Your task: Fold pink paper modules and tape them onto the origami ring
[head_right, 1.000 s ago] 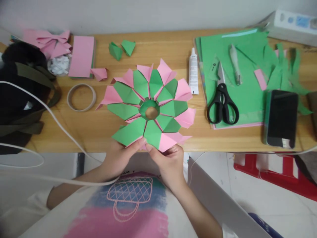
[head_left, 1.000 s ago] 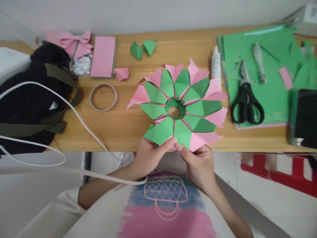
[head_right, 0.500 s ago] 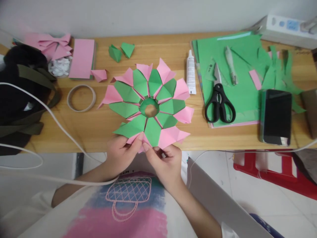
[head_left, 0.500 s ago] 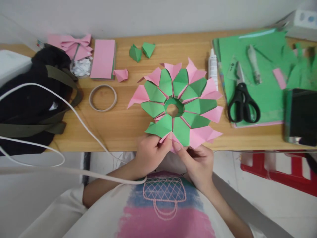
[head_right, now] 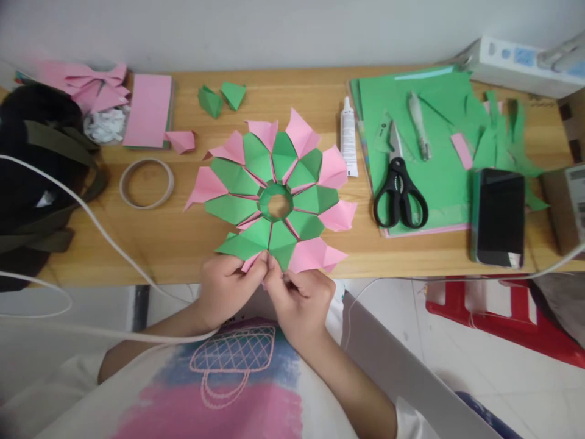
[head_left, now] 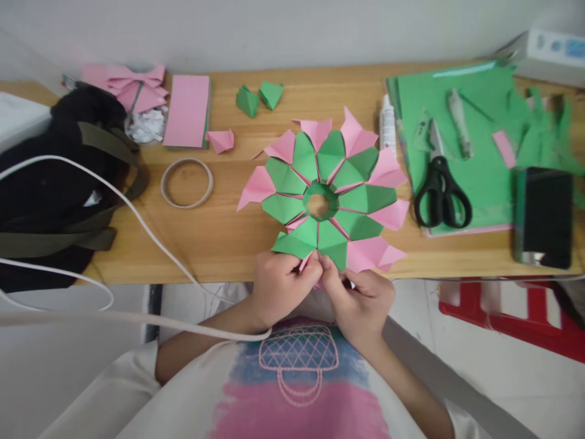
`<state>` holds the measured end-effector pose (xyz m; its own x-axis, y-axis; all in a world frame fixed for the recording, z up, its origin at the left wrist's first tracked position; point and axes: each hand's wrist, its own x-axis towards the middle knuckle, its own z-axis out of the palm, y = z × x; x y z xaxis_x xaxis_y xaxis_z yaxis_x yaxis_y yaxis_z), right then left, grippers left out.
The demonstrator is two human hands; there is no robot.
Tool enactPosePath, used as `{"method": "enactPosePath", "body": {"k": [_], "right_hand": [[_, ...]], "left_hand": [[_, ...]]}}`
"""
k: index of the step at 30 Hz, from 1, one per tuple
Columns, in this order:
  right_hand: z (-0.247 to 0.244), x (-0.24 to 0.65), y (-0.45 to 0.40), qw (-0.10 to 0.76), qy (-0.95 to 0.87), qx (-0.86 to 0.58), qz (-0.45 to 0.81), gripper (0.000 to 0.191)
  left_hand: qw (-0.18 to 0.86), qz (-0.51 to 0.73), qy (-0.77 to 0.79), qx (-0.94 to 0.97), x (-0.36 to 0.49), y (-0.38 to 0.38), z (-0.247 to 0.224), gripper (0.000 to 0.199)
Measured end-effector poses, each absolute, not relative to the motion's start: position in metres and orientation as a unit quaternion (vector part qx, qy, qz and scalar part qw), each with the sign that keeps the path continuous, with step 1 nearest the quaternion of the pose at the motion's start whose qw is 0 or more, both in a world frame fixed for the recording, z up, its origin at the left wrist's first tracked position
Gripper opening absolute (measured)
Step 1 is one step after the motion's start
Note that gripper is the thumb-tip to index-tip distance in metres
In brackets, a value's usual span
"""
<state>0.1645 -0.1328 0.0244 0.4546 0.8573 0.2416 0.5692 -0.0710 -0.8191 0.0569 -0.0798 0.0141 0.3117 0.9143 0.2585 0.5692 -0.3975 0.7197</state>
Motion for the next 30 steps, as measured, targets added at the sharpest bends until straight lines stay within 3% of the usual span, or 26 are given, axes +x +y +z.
{"method": "enactPosePath", "body": {"k": [8,11,13,15,19,21,25,30], "right_hand": [[0.023,0.182,-0.138,0.431,-0.587,-0.666,0.162,0.039],[0.021,0.196,-0.145,0.429,-0.623,-0.634,0.163,0.021],[0.019,0.202,-0.149,0.432,-0.632,-0.624,0.156,0.016],[0.017,0.204,-0.152,0.436,-0.638,-0.618,0.147,0.019],[0.016,0.202,-0.154,0.444,-0.643,-0.613,0.116,0.029],[0.016,0.2,-0.155,0.445,-0.648,-0.609,0.109,0.033],[0.016,0.198,-0.155,0.466,-0.653,-0.585,0.118,0.042],[0.009,0.191,-0.152,0.488,-0.633,-0.596,0.082,0.043]], "left_hand": [[0.276,0.316,0.434,0.797,0.046,-0.073,0.02,0.046],[0.344,0.269,0.365,0.822,0.031,-0.069,0.027,0.028],[0.335,0.268,0.332,0.84,0.02,-0.068,0.032,0.013],[0.236,0.312,0.331,0.858,0.01,-0.067,0.035,0.008],[0.03,0.341,0.31,0.887,0.005,-0.056,0.038,0.021],[0.037,0.303,0.282,0.91,0.008,-0.045,0.039,0.025],[0.114,0.259,0.21,0.936,0.018,-0.026,0.041,0.012],[0.095,0.241,0.18,0.949,0.028,-0.02,0.047,0.015]]}}
